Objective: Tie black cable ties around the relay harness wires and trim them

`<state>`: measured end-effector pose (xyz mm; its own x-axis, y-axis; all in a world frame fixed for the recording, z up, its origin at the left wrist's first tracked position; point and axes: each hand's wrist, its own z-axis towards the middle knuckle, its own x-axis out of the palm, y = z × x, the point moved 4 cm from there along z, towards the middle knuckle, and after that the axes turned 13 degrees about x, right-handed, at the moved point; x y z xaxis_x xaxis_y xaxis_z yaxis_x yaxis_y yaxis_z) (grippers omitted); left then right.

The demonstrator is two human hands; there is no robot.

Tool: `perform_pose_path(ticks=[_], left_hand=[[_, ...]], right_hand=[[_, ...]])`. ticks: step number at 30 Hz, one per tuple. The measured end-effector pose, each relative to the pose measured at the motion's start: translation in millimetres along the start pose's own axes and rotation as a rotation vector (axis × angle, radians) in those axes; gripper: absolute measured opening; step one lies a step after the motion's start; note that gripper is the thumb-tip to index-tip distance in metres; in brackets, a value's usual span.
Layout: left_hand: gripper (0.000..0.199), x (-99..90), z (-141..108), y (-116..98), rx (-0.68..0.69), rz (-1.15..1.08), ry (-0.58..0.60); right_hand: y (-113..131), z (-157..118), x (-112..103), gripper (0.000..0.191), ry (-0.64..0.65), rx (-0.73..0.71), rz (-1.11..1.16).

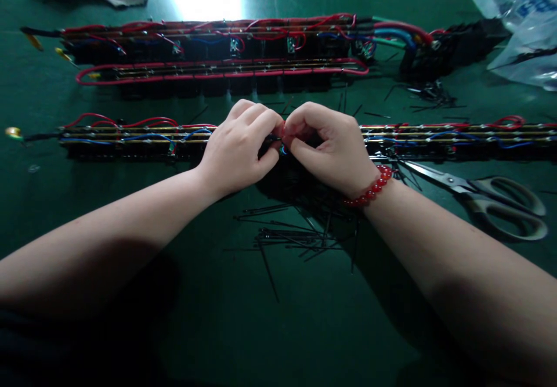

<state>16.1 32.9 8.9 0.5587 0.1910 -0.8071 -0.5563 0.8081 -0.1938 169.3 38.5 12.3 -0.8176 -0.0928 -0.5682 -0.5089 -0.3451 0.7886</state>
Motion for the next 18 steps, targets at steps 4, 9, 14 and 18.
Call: perform_pose_path(ticks=[4,9,14,18], left_hand=[[0.012,0.2,-0.1,-0.3,0.024,-0.002,0.013],[0.005,1.2,-0.6,0.5,0.035,0.013,0.008],[0.004,1.0,-1.4,2.5,0.03,0.009,-0.011],[0.008,0.5,-2.1,3.7,0.047,0.012,-0.03]], right_hand=[[-0.4,1.2,-1.8,0.008,-0.025,0.024,0.034],[-3.4,4.2,-4.1,0.006,-0.064,0.053,0.053],[-4.5,5.5,-4.7,0.011,-0.043,0.069,0.092],[-3.3,5.7,-5.2,0.015,0.004,0.074,0.133]])
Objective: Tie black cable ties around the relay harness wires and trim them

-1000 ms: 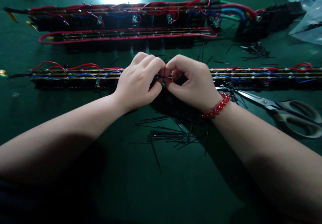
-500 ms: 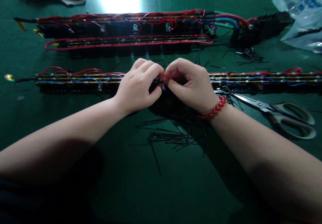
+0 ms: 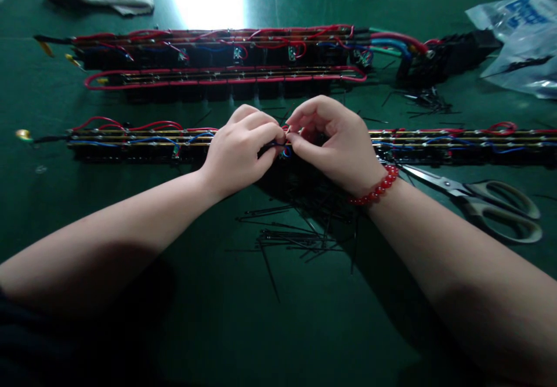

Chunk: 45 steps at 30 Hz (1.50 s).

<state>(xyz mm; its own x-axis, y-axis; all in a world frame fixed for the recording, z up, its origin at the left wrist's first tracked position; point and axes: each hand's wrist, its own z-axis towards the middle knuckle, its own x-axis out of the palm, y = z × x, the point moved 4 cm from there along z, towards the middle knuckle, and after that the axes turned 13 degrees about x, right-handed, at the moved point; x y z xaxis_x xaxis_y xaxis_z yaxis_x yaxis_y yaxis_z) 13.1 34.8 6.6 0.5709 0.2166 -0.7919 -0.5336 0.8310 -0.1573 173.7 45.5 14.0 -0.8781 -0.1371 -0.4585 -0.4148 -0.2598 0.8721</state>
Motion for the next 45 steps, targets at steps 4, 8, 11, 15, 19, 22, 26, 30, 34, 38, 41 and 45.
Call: perform_pose_path(ticks=[4,8,11,15,19,22,26,30,34,38,41,45], left_hand=[[0.011,0.0,-0.2,1.0,0.004,0.0,-0.003],[0.011,-0.5,0.6,0.6,0.007,-0.011,-0.003],[0.012,-1.2,1.3,0.4,-0.012,-0.032,-0.013],[0.013,-2.5,1.9,0.6,-0.056,-0.052,-0.026],[0.013,-3.1,2.4,-0.2,-0.064,-0.066,-0.007],[0.015,-3.6,2.7,-0.5,-0.061,-0.061,-0.005],[0.016,-3.9,3.1,-0.3,-0.065,-0.069,-0.007],[0.014,-4.2,4.0,-0.9,-0.086,-0.078,-0.008],[0.011,-4.8,4.6,-2.2,-0.108,-0.068,-0.013],[0.01,-4.5,3.9,-1.8,-0.116,-0.071,-0.015],[0.011,-4.2,3.3,-0.8,-0.113,-0.074,-0.023],[0.013,-3.5,2.9,0.9,-0.125,-0.072,-0.026]], right_hand=[[2.3,0.2,-1.6,0.011,0.027,-0.004,0.022],[2.5,1.0,-3.1,0.007,0.046,0.014,0.053],[2.1,2.1,-4.0,0.006,0.054,0.026,0.069],[3.8,3.7,-4.6,0.008,0.068,0.027,0.078],[7.3,3.2,-4.4,0.01,0.064,0.033,0.006],[10.3,1.7,-4.9,0.012,0.031,0.016,-0.104],[12.4,1.2,-6.6,0.013,0.038,0.001,-0.154],[11.2,2.3,-8.0,0.011,0.063,0.01,-0.144],[9.5,1.9,-6.7,0.011,0.076,0.006,-0.139],[9.1,1.9,-6.1,0.012,0.082,0.015,-0.122],[8.9,2.8,-5.4,0.013,0.134,0.035,-0.082],[8.2,3.6,-6.8,0.013,0.107,0.039,-0.069]])
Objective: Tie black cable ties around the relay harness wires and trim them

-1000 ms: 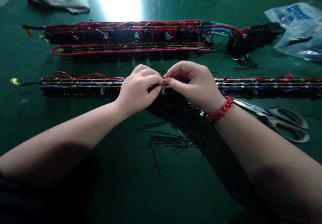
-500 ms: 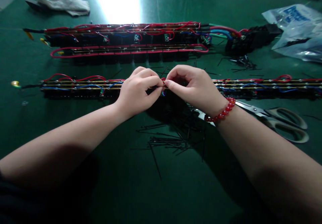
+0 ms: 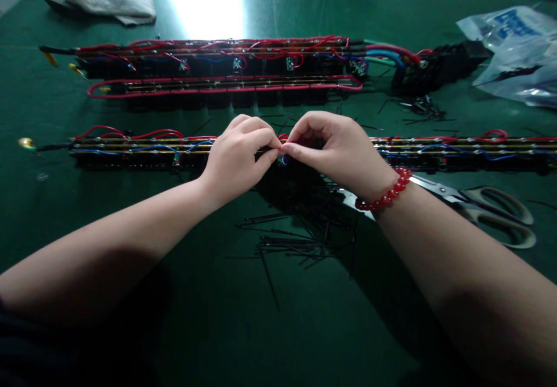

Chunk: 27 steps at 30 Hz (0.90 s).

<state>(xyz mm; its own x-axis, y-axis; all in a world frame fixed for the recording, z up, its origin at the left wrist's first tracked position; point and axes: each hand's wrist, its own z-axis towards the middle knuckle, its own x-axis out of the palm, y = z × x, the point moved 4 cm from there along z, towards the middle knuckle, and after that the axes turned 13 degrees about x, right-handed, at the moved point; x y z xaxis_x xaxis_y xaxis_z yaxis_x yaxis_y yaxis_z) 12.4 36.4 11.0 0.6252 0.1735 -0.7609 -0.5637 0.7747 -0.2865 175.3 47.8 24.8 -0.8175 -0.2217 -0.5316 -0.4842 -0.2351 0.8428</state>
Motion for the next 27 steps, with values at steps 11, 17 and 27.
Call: perform_pose_path(ticks=[11,17,27], left_hand=[[0.012,-2.0,2.0,-3.4,0.006,-0.02,0.011],[0.015,-0.8,2.0,-0.1,0.003,-0.033,0.032],[0.019,0.4,3.1,-0.4,0.068,-0.021,0.112]], right_hand=[[1.0,-0.1,-2.5,0.008,0.04,-0.055,-0.051],[2.0,-2.7,-0.7,0.007,-0.003,-0.083,-0.108],[25.0,-16.5,-3.7,0.008,-0.096,-0.178,-0.228]])
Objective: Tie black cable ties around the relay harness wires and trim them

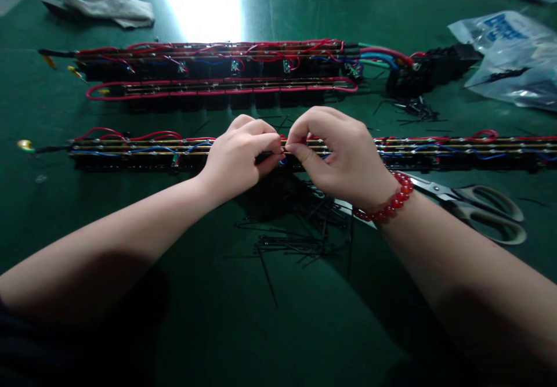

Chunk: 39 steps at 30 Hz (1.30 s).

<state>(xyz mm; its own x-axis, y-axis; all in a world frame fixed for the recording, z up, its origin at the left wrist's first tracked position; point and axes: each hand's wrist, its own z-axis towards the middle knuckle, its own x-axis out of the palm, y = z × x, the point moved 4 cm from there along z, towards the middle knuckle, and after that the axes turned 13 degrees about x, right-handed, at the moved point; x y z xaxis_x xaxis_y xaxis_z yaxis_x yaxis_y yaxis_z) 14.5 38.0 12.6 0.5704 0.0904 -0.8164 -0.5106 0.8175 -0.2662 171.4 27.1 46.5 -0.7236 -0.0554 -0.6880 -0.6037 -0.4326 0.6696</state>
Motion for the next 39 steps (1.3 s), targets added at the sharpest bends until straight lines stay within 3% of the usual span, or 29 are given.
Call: perform_pose_path(ticks=[7,16,22,26,30,33,36,39], left_hand=[[0.016,1.4,-1.3,0.5,0.003,0.048,0.008],[0.01,1.4,-2.2,2.6,-0.009,0.015,-0.012],[0.01,2.6,-2.1,0.3,0.007,0.073,-0.001],[0.009,4.7,-3.9,0.8,0.082,0.157,0.003],[0.014,7.6,-5.4,1.4,0.152,0.171,0.022],[0.015,8.0,-5.4,1.1,0.157,0.177,0.026],[0.013,7.0,-4.6,0.4,0.132,0.172,0.02],[0.013,5.1,-3.4,-0.2,0.105,0.101,-0.019]], right_hand=[[-0.3,4.3,-1.6,0.007,0.099,-0.046,0.018],[-3.7,4.4,-6.5,0.006,0.044,0.035,0.066],[-4.8,2.0,1.5,0.007,0.16,0.012,0.083],[-4.0,-0.1,10.6,0.009,0.243,-0.039,-0.019],[5.9,-3.1,14.8,0.012,0.315,-0.059,-0.265],[19.2,-4.6,3.3,0.009,0.381,-0.036,-0.32],[29.4,-4.5,-18.2,0.009,0.36,0.02,-0.241],[23.5,-8.5,-26.1,0.008,0.402,0.096,-0.339]])
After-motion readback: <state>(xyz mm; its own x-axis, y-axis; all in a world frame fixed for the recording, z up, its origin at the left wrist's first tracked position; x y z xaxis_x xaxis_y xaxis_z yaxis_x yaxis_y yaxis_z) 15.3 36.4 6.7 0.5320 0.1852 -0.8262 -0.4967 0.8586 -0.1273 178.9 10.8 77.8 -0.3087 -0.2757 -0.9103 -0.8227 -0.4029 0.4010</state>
